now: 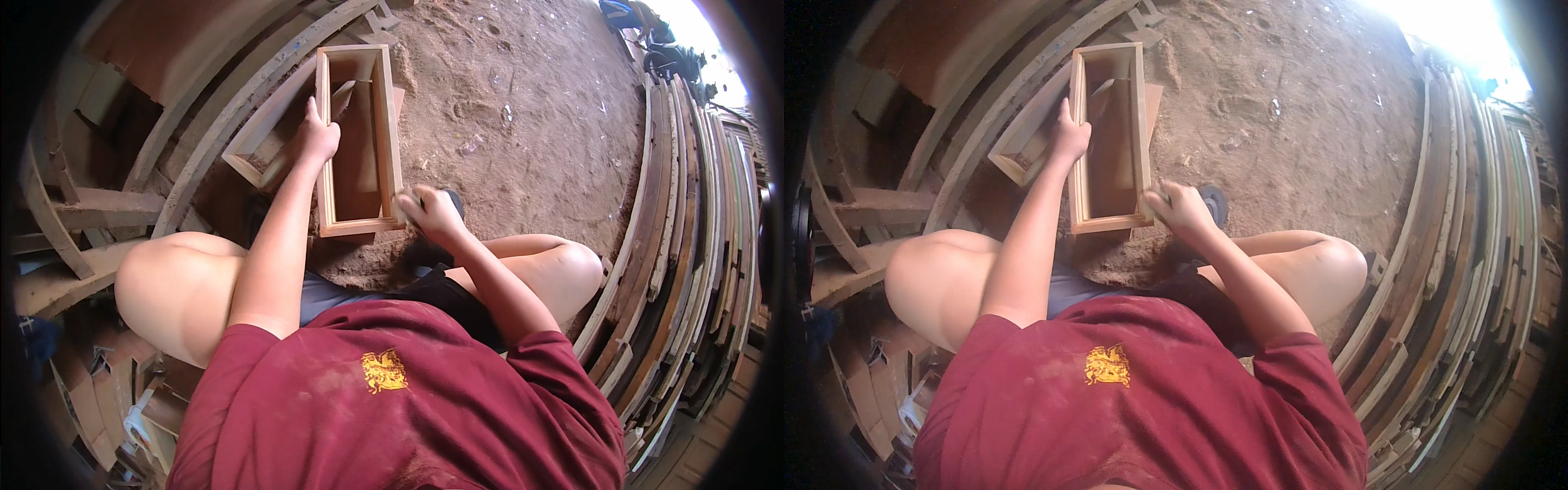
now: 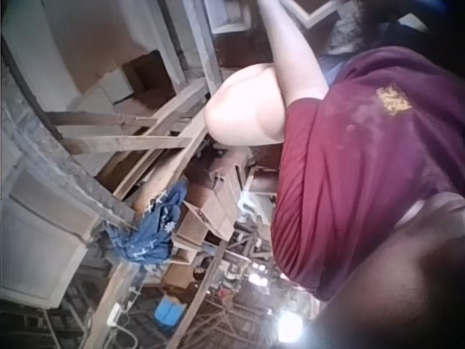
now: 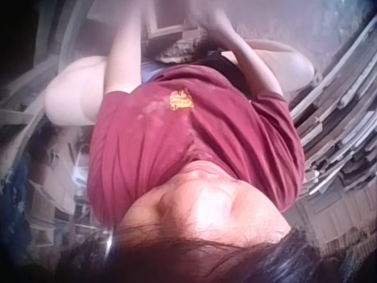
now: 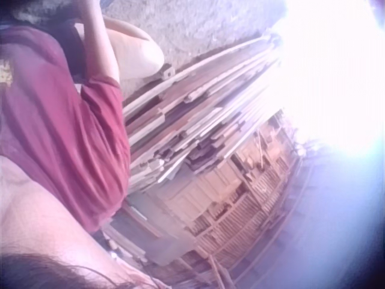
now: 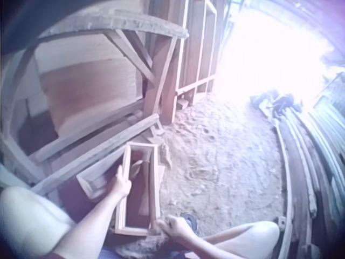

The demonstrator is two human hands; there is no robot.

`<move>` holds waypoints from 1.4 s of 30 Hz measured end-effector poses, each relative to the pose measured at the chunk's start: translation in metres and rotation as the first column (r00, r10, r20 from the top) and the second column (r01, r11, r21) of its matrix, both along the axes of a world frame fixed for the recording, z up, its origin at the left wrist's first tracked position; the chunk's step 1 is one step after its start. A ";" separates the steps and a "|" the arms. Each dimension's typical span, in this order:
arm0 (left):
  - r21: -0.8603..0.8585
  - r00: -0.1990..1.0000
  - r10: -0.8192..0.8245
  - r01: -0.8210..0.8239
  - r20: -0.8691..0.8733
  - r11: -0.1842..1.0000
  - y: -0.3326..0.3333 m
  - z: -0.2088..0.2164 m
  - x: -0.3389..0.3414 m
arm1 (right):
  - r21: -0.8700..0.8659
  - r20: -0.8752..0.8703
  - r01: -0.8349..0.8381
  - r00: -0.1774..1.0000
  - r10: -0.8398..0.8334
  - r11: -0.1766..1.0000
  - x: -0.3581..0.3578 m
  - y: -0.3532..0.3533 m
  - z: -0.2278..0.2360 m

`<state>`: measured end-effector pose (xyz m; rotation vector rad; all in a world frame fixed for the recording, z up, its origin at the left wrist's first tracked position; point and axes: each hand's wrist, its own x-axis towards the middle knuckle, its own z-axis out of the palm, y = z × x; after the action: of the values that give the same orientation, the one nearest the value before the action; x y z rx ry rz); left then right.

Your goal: The person assembles a small wooden box by hand, fitting together pre-cut wooden pieces. They repeatedly adjust and align the sides and base to form a rectangular box structure.

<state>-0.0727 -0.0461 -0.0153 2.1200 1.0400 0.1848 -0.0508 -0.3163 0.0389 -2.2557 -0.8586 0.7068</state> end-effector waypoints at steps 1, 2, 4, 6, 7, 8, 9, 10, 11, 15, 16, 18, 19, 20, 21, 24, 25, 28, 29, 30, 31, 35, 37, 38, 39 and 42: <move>0.055 0.999 -0.017 0.014 0.051 0.998 0.001 -0.001 0.001 | 0.028 0.001 -0.007 1.000 0.007 1.000 0.002 0.000 -0.004; 0.053 0.999 -0.025 0.023 0.041 0.998 0.000 -0.002 0.002 | 0.056 0.002 -0.014 1.000 0.014 0.998 0.004 -0.002 -0.010; 0.053 0.999 -0.034 0.033 0.022 0.998 -0.002 -0.002 0.003 | 0.128 -0.026 -0.157 0.986 0.162 0.979 0.000 -0.012 -0.013; 0.059 0.999 -0.035 0.035 0.007 0.998 -0.004 -0.001 0.004 | 0.119 -0.036 -0.190 0.980 0.196 0.974 -0.008 -0.021 -0.012; 0.096 0.998 -0.025 0.020 0.053 0.995 0.001 -0.009 0.003 | 0.113 -0.037 -0.217 0.974 0.222 0.970 -0.009 -0.022 -0.010; 0.130 0.995 -0.011 -0.002 0.100 0.992 0.006 -0.021 0.001 | 0.105 -0.031 -0.201 0.978 0.205 0.974 -0.009 -0.015 0.003; 0.163 0.989 0.003 -0.027 0.146 0.986 0.010 -0.033 -0.001 | 0.082 -0.006 -0.151 0.988 0.152 0.985 -0.006 -0.005 0.000; 0.109 0.997 -0.017 0.008 0.081 0.994 0.004 -0.025 0.006 | 0.049 0.018 -0.067 0.998 0.067 0.997 0.001 -0.001 -0.009; 0.106 0.998 -0.025 0.019 0.054 0.994 0.002 -0.021 0.006 | 0.027 0.041 -0.002 0.999 0.001 1.000 0.003 0.003 -0.013; 0.123 1.000 -0.012 0.013 -0.008 0.992 0.002 -0.012 0.001 | 0.019 -0.149 -0.062 0.987 0.064 0.998 -0.018 -0.007 0.024; 0.139 1.000 -0.010 0.008 0.014 0.990 0.001 -0.015 0.003 | 0.076 -0.107 -0.049 0.993 0.057 0.996 -0.021 -0.015 0.010; 0.129 1.000 0.008 -0.010 0.016 0.992 0.004 -0.021 0.003 | -0.039 -0.014 -0.024 1.000 0.024 0.999 -0.017 -0.009 0.005; 0.120 1.000 0.002 -0.005 0.029 0.993 0.003 -0.020 0.004 | -0.099 0.031 -0.003 0.999 0.007 0.995 -0.014 -0.007 0.000; 0.111 0.999 -0.004 0.000 0.041 0.994 0.002 -0.018 0.004 | -0.051 0.050 0.052 0.998 -0.049 0.997 -0.008 -0.003 -0.012; 0.103 0.999 -0.010 0.004 0.053 0.995 0.000 -0.017 0.004 | -0.034 0.039 0.025 0.999 -0.023 0.999 -0.006 -0.008 -0.016; 0.085 1.000 -0.007 0.009 -0.016 0.996 0.001 -0.009 0.002 | -0.007 -0.053 -0.154 0.987 0.154 0.988 -0.004 -0.011 0.001; 0.070 0.999 -0.010 0.013 -0.035 0.997 -0.002 -0.004 0.004 | -0.040 -0.055 -0.165 0.985 0.163 0.985 -0.004 -0.015 0.002; 0.067 1.000 -0.007 0.008 -0.014 0.998 -0.003 0.001 0.002 | -0.062 -0.015 -0.185 0.983 0.185 0.981 0.001 -0.013 0.009; 0.069 1.000 0.002 -0.003 0.005 0.998 0.000 -0.009 0.000 | -0.024 0.041 -0.144 0.989 0.145 0.989 0.002 -0.008 0.007; 0.119 0.999 0.000 -0.006 0.053 0.993 0.005 -0.019 0.000 | 0.016 0.096 -0.106 0.990 0.104 0.994 0.002 0.000 0.002; 0.113 0.998 -0.005 -0.001 0.055 0.994 0.003 -0.017 0.002 | 0.054 0.140 -0.058 0.989 0.050 0.997 0.002 0.002 -0.003; 0.073 1.000 -0.019 0.020 -0.008 0.997 -0.002 -0.006 0.003 | -0.022 -0.222 -0.185 0.959 0.175 0.983 -0.001 -0.014 0.013; 0.091 1.000 -0.018 0.018 0.000 0.996 0.000 -0.006 0.004 | 0.015 -0.101 -0.148 0.984 0.149 0.989 0.000 -0.011 0.005; 0.120 0.999 -0.013 0.008 0.041 0.993 0.002 -0.013 0.003 | 0.035 -0.057 -0.107 0.992 0.109 0.994 0.000 -0.005 0.000; 0.148 0.997 -0.010 -0.003 0.081 0.989 0.004 -0.020 0.002 | 0.058 -0.013 -0.067 0.998 0.068 0.996 0.002 0.000 -0.003; 0.100 1.000 -0.005 0.006 -0.007 0.995 -0.003 -0.009 0.002 | 0.000 -0.073 -0.152 0.986 0.151 0.988 0.004 -0.008 0.002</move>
<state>-0.0703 -0.0486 -0.0248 2.2142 1.0486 0.2314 -0.0466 -0.3239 0.0412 -2.1720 -1.0015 0.8558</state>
